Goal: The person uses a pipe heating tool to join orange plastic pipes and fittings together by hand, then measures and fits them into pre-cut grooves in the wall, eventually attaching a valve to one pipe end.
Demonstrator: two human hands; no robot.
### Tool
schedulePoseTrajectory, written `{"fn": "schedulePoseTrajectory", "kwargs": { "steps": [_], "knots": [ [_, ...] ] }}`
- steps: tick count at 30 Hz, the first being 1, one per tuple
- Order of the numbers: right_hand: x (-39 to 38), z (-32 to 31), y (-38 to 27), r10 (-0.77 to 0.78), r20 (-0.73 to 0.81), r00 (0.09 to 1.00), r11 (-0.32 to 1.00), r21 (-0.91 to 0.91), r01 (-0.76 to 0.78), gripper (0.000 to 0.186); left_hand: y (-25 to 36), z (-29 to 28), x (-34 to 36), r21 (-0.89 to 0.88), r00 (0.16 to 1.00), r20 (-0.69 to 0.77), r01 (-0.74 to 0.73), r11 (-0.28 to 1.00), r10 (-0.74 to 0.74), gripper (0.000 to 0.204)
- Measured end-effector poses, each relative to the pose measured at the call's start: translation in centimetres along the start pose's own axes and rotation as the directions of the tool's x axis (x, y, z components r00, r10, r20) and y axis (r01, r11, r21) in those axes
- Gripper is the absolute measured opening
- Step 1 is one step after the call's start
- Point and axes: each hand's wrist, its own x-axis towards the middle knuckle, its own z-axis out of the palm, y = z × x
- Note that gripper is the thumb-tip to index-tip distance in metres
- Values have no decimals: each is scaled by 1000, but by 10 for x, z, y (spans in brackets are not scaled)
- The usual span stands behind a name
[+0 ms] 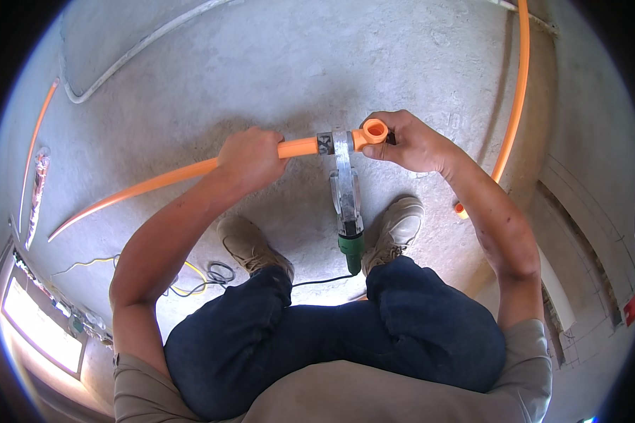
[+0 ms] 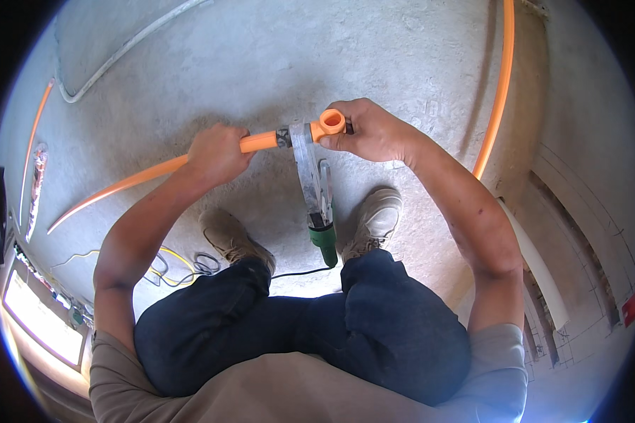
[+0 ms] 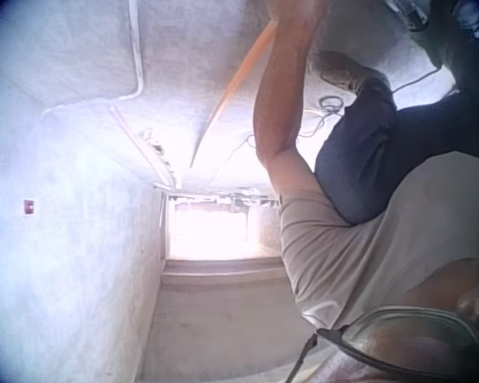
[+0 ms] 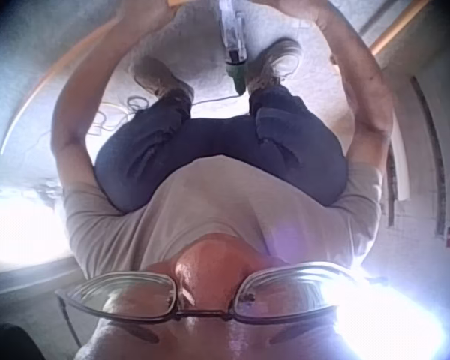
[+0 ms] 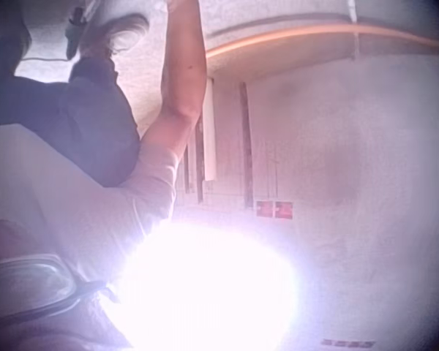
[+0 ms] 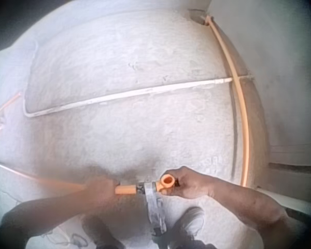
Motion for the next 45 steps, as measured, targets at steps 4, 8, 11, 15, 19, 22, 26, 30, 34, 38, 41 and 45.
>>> {"fn": "schedulePoseTrajectory", "kwargs": {
  "steps": [4, 8, 11, 15, 19, 22, 26, 30, 34, 38, 41, 45],
  "knots": [
    [1, 2, 2, 18, -7, 1000, 1000, 12, -18, 28, -1, 1, 0, -22, 1000, -1, 11, 1000, -11, 24],
    [-3, 6, -3, 45, -48, 998, 999, 9, -44, 26, -3, 1, -1, -31, 1000, 3, 4, 1000, -4, 25],
    [-4, 6, -5, 52, -34, 998, 999, 2, -52, 28, 1, -3, -2, -36, 1000, 18, 19, 999, -19, 25],
    [-6, 9, -3, 21, -65, 998, 1000, -16, -22, 27, 1, -3, -2, -4, 1000, 15, 11, 1000, -11, 24],
    [-6, 11, 4, -57, -83, 995, 998, -25, 55, 28, -1, 0, -1, -10, 1000, 1, 2, 1000, -2, 24],
    [-7, 12, 3, -60, -91, 994, 997, -45, 56, 28, -2, 1, -2, -19, 1000, -1, 2, 1000, -2, 24],
    [-8, 12, 5, -145, -116, 983, 988, -74, 137, 29, -1, -1, -1, -21, 1000, 23, 4, 1000, -3, 24],
    [-8, 12, 1, -136, -99, 986, 987, -94, 127, 31, -5, 4, -2, -32, 1000, -9, 3, 999, -4, 24],
    [-9, 14, 4, -180, -127, 975, 981, -101, 168, 33, -7, 3, -2, -27, 999, 34, 7, 1000, -6, 27],
    [-12, 16, 6, -172, -179, 969, 982, -114, 153, 34, -6, -6, 1, -92, 993, 120, -2, 996, 13, 36],
    [-14, 17, 10, -190, -197, 962, 979, -112, 170, 34, -17, -8, 8, -169, 971, 192, -114, 979, 146, 43],
    [-14, 20, 10, -224, -212, 951, 975, -61, 215, 34, -29, -14, 21, -305, 915, 303, -174, 936, 268, 50]
  ]
}}
